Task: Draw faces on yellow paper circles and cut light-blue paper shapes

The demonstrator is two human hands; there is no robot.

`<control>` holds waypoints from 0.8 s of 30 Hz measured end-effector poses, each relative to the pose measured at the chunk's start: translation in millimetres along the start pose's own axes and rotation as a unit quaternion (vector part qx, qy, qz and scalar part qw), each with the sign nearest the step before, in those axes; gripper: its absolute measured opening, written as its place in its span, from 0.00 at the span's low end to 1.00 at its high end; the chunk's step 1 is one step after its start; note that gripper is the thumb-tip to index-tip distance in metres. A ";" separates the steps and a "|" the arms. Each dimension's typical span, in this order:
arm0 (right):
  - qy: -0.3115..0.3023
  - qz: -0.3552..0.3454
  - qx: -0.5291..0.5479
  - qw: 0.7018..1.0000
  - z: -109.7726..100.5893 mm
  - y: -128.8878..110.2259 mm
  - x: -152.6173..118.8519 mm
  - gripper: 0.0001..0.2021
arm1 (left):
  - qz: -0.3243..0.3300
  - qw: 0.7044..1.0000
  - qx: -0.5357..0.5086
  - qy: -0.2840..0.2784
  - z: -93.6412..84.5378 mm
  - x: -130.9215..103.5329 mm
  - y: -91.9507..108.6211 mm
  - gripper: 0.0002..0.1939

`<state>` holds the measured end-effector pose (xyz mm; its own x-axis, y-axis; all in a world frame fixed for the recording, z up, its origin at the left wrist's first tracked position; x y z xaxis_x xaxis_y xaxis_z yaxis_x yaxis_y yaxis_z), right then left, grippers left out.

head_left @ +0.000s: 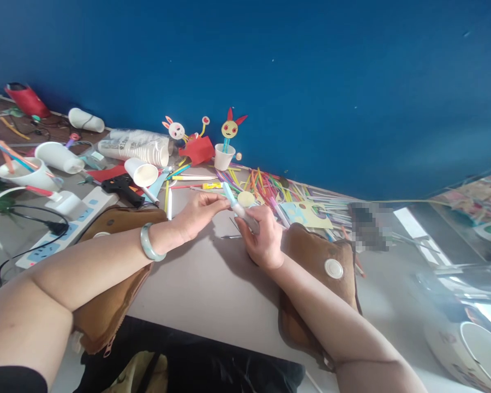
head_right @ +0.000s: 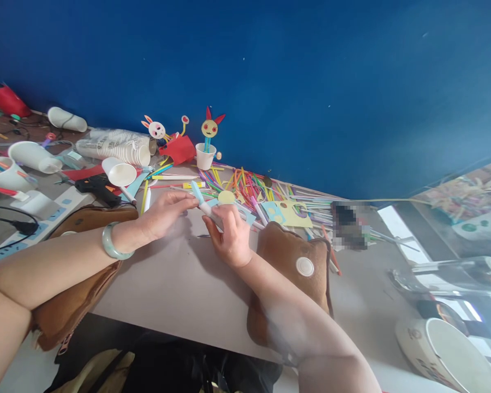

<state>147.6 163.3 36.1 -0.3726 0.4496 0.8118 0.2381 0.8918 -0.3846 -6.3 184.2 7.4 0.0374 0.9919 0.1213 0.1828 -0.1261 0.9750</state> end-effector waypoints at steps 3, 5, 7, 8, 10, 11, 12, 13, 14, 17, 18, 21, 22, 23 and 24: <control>-0.019 -0.030 -0.056 0.998 2.7 -2.8 -1.7 0.09 | -0.010 1.000 0.006 0.001 -0.6 -0.3 -1.5 0.12; -0.027 -0.041 -0.081 0.995 3.6 -4.5 -2.4 0.10 | -0.015 1.000 0.011 0.002 -1.1 -0.4 -3.0 0.12; -0.025 -0.048 -0.089 0.995 3.1 -6.1 -2.6 0.10 | -0.012 1.000 0.017 0.002 -1.3 -0.2 -3.1 0.12; -0.024 -0.049 -0.088 0.995 2.9 -6.5 -2.7 0.10 | -0.008 1.000 0.020 0.004 -1.5 0.0 -2.7 0.12; -0.025 -0.045 -0.085 0.995 3.0 -6.1 -2.8 0.10 | -0.002 1.000 0.025 0.011 -2.7 0.3 -2.1 0.13; -0.026 -0.041 -0.083 0.995 3.2 -5.2 -2.8 0.10 | 0.000 1.000 0.027 0.016 -3.4 0.5 -2.1 0.13; -0.026 -0.036 -0.083 0.996 3.2 -3.9 -2.8 0.10 | -0.001 0.999 0.027 0.019 -4.0 0.7 -2.6 0.13; -0.025 -0.031 -0.082 0.996 3.2 -2.1 -2.6 0.09 | -0.003 0.999 0.025 0.022 -4.4 1.0 -3.5 0.13; -0.022 -0.023 -0.079 0.996 2.6 0.2 -2.3 0.08 | -0.006 0.999 0.023 0.025 -4.9 1.3 -4.7 0.13; 0.014 0.002 -0.051 0.999 -4.0 6.8 -0.4 0.07 | -0.015 0.999 0.013 0.038 -7.1 1.9 -8.1 0.13; 0.032 0.004 -0.037 0.999 -7.2 7.2 0.2 0.08 | -0.017 0.999 0.010 0.043 -7.7 2.0 -8.8 0.13; 0.055 -0.008 -0.006 0.998 -11.2 2.4 1.8 0.10 | -0.020 0.999 0.011 0.046 -8.1 1.8 -9.3 0.12; 0.047 -0.012 -0.003 0.999 -9.9 -0.1 2.1 0.10 | -0.017 0.999 0.015 0.042 -7.5 1.7 -8.7 0.12; 0.036 -0.015 -0.002 0.999 -7.8 -2.4 2.2 0.10 | -0.013 0.999 0.020 0.038 -6.8 1.4 -7.7 0.11; 0.024 -0.017 -0.005 1.000 -5.5 -4.2 2.0 0.10 | -0.007 0.999 0.027 0.032 -6.0 1.2 -6.6 0.11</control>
<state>150.8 160.2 41.7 -0.3366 0.4155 0.8450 0.2351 0.9061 -0.3519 -13.4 186.3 2.2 -0.0289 0.9923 0.1204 0.2356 -0.1103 0.9656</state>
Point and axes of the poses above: each hand's wrist, its own x-axis towards the middle knuckle, its own z-axis out of the palm, y = z × x, the point moved 8 cm from there along x, towards the middle knuckle, and after that the axes turned 15 degrees about x, right-handed, at the moved point
